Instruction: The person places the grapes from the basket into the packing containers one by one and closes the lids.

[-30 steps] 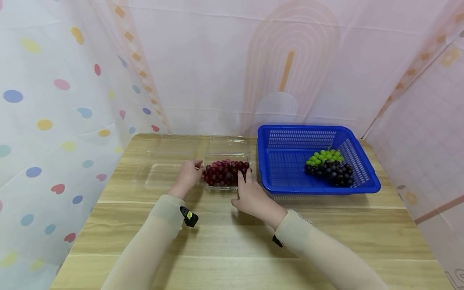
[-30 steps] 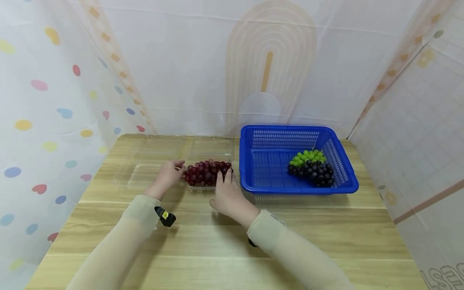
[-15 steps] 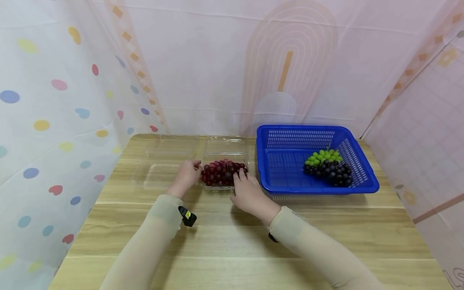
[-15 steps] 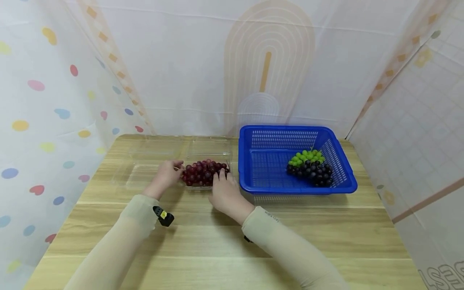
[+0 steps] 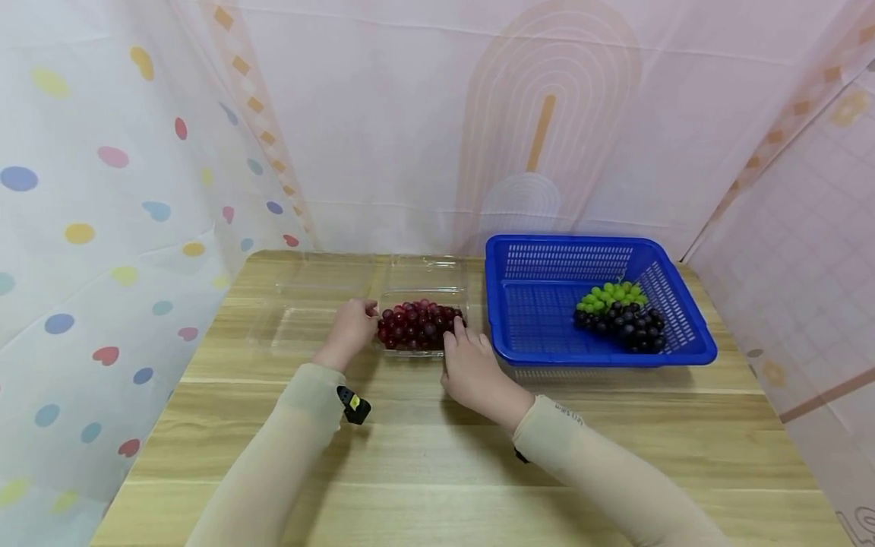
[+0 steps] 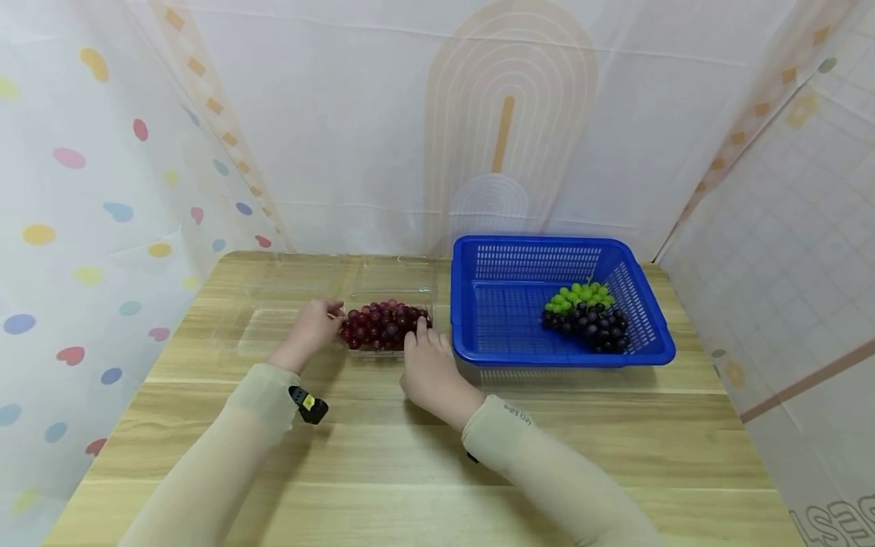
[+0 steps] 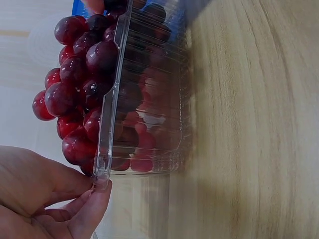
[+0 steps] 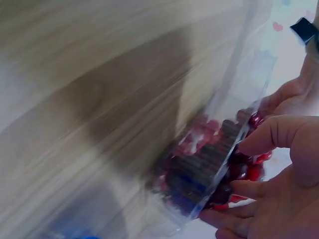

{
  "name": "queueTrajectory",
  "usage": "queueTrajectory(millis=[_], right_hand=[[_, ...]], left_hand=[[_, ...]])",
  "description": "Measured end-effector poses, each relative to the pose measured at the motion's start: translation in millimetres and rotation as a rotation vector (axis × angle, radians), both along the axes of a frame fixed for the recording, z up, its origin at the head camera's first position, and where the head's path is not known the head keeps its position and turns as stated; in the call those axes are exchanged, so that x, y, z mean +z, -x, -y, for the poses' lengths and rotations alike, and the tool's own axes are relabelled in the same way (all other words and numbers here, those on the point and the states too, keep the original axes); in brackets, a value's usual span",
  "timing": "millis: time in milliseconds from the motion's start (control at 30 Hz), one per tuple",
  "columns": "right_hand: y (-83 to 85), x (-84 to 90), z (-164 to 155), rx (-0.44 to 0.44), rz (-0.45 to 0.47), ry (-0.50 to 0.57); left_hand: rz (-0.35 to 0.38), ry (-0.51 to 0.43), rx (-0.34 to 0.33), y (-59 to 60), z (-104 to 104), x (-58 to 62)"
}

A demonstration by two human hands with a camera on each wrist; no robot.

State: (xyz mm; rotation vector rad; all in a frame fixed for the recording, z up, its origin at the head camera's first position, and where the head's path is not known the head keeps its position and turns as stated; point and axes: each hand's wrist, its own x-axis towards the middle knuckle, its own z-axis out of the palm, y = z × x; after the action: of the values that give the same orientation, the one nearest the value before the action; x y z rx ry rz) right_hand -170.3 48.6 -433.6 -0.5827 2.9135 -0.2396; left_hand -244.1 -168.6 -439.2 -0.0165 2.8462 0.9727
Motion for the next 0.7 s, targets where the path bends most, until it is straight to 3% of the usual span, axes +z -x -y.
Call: queueTrajectory(millis=[300, 700], right_hand=[[-7.3, 1.1, 3.9, -0.012, -0.021, 0.04], [-1.3, -1.6, 1.9, 0.036, -0.029, -0.011]], left_hand=[[-0.012, -0.003, 0.008, -3.1, -1.1, 1.9], [-0.015, -0.019, 0.013, -1.9, 0.2, 0.0]])
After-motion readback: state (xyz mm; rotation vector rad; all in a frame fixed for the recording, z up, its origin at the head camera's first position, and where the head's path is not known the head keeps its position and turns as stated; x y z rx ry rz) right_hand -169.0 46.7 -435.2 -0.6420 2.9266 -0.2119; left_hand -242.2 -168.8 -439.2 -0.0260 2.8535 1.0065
